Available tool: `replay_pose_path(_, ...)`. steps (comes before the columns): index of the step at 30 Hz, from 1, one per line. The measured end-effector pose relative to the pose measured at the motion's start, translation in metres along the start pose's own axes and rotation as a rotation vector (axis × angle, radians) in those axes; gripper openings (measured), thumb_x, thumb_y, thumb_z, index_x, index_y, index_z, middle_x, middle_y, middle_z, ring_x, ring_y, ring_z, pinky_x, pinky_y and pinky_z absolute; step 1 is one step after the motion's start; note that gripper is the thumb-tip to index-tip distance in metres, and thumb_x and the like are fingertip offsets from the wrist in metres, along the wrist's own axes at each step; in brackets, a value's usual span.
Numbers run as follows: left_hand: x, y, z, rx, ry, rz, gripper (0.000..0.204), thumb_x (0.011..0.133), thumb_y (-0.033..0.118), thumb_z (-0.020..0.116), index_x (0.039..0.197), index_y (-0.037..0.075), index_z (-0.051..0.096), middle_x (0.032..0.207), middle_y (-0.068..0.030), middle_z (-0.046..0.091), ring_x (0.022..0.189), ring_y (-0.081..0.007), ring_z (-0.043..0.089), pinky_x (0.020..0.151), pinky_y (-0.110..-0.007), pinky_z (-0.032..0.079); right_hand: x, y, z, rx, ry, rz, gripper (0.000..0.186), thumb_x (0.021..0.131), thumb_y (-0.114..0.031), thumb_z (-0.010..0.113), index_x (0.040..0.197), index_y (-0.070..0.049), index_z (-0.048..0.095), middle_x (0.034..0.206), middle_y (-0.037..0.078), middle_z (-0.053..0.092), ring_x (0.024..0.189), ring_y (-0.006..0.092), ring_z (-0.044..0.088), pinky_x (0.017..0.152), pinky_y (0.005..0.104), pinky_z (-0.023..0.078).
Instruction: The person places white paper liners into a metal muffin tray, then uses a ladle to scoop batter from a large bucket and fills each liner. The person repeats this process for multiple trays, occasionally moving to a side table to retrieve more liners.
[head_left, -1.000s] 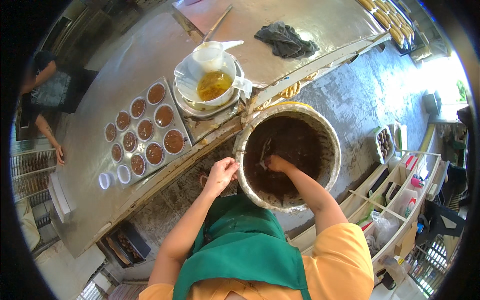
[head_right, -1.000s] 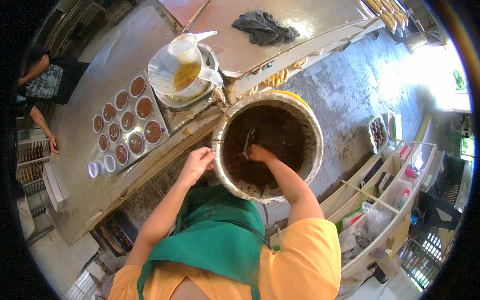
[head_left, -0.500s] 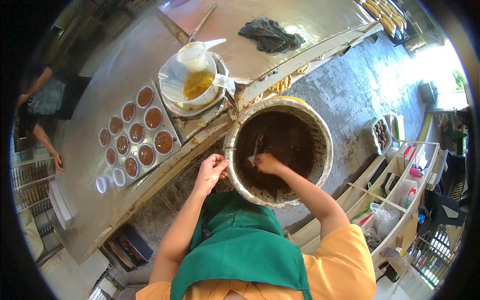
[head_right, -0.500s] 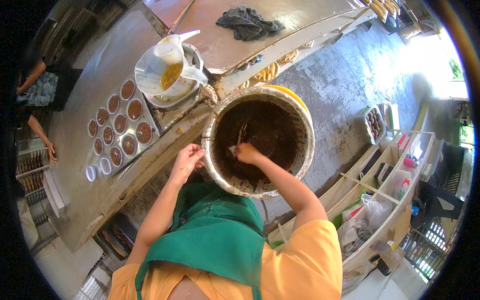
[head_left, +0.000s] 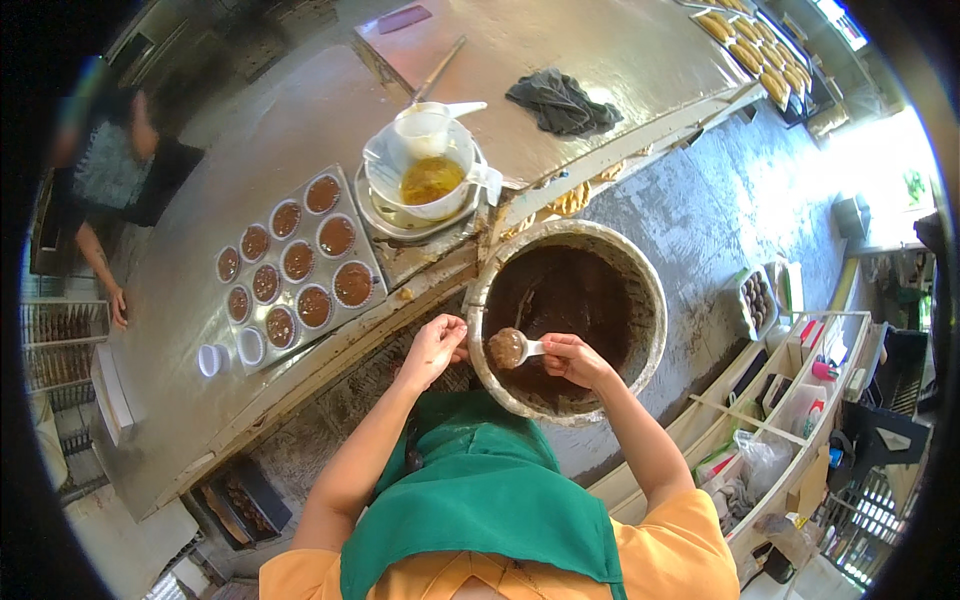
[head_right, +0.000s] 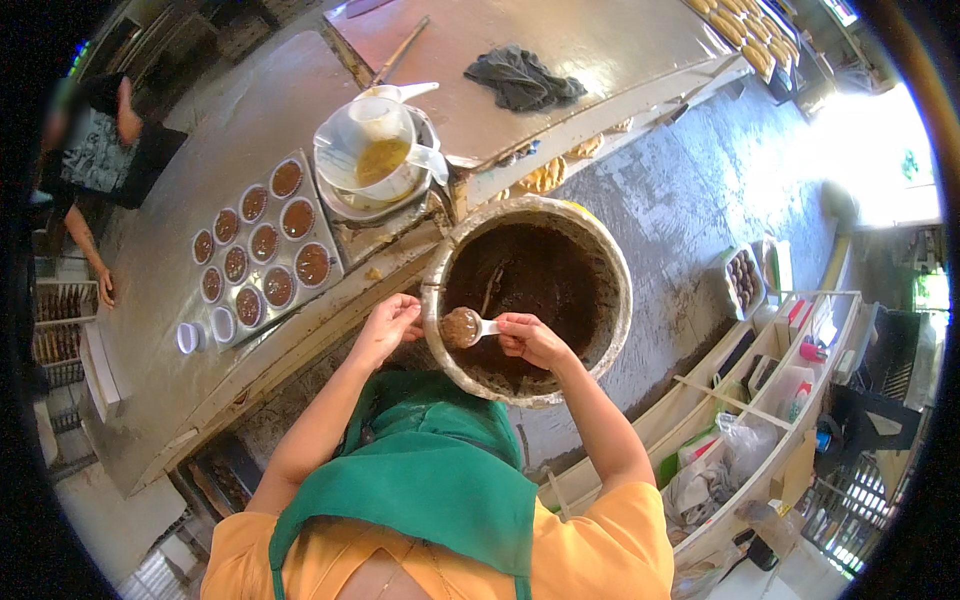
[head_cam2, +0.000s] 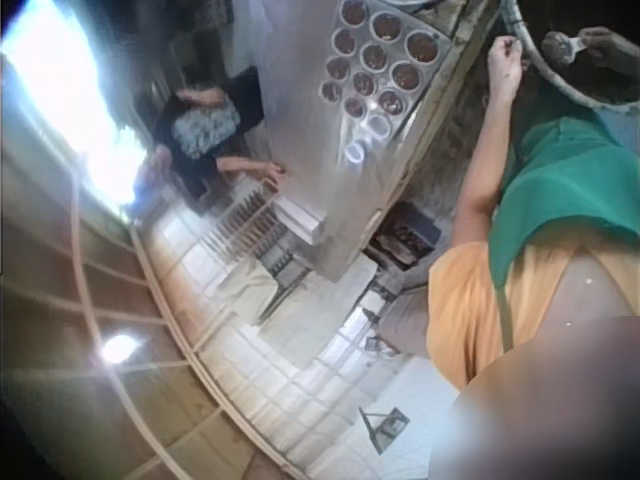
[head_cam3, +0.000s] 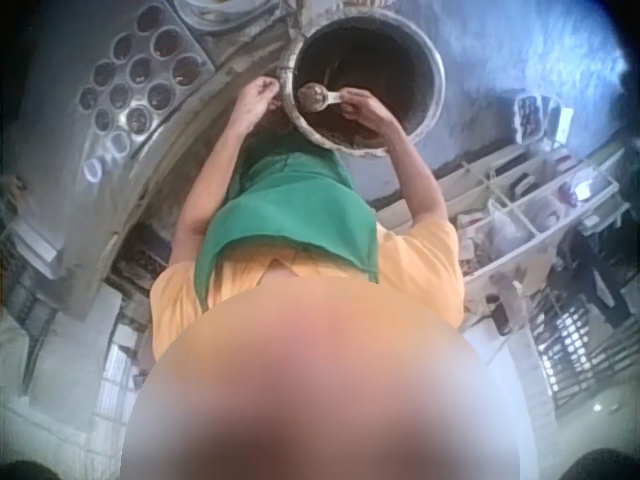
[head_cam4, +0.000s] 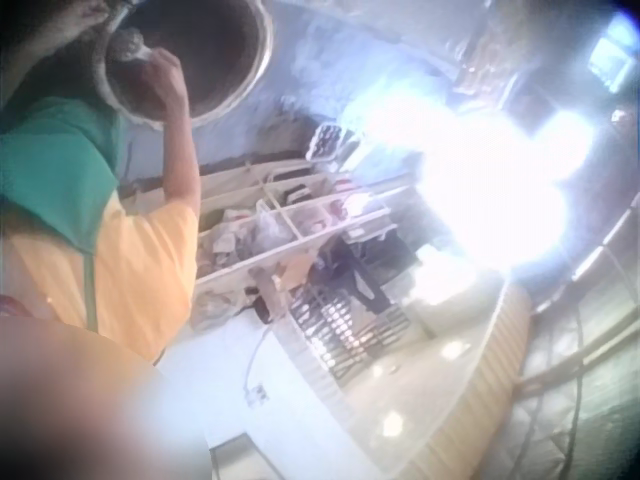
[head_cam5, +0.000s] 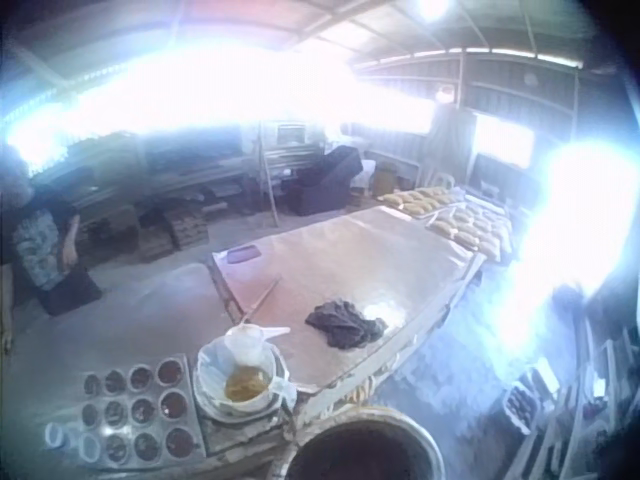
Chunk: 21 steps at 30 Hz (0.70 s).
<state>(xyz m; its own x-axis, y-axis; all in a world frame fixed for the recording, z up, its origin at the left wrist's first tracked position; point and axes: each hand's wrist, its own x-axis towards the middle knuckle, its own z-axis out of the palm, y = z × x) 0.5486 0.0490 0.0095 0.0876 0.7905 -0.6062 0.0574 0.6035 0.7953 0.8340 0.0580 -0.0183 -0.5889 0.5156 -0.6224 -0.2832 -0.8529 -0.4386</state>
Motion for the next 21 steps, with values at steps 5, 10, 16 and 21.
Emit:
replay_pose_path(5,-0.025,0.013,-0.046,0.038,-0.005,0.028,0.024,0.098,0.023,0.052,0.111,0.003,0.055,0.096,-0.0079,0.062,0.079,-0.0150,0.065,0.069,-0.026,0.051,-0.009,-0.031,0.042,0.007,-0.049,-0.189,0.009,0.095,-0.014,0.054,0.093,-0.005,0.058,0.063,-0.003,0.040,0.054,0.0051,0.034,0.049,0.0204,0.026)
replay_pose_path(10,-0.070,0.018,-0.119,-0.011,0.140,0.221,0.022,0.096,0.019,0.054,0.108,0.000,0.057,0.088,-0.0073,0.061,0.070,-0.0127,0.062,0.064,-0.026,0.049,0.010,-0.071,0.162,-0.175,-0.037,-0.320,0.015,0.094,-0.018,0.054,0.083,-0.007,0.053,0.057,-0.004,0.037,0.047,0.0049,0.031,0.043,0.0198,0.025)
replay_pose_path(16,-0.111,0.005,-0.234,-0.078,0.422,0.368,0.019,0.093,0.016,0.057,0.101,-0.001,0.061,0.082,-0.0050,0.061,0.065,-0.0101,0.060,0.059,-0.026,0.049,0.097,-0.053,0.326,-0.288,-0.234,-0.369,0.012,0.095,-0.015,0.053,0.094,-0.003,0.054,0.061,-0.004,0.037,0.051,0.0047,0.032,0.045,0.0199,0.026)
replay_pose_path(21,-0.141,-0.029,-0.317,0.202,0.765,0.388,0.018,0.088,0.016,0.061,0.097,0.000,0.063,0.078,-0.0117,0.066,0.069,-0.0195,0.064,0.064,-0.031,0.050,0.166,0.005,0.409,-0.675,-0.227,-0.357,0.017,0.094,-0.017,0.057,0.101,-0.001,0.060,0.067,-0.003,0.050,0.056,0.0020,0.042,0.048,0.0170,0.030)
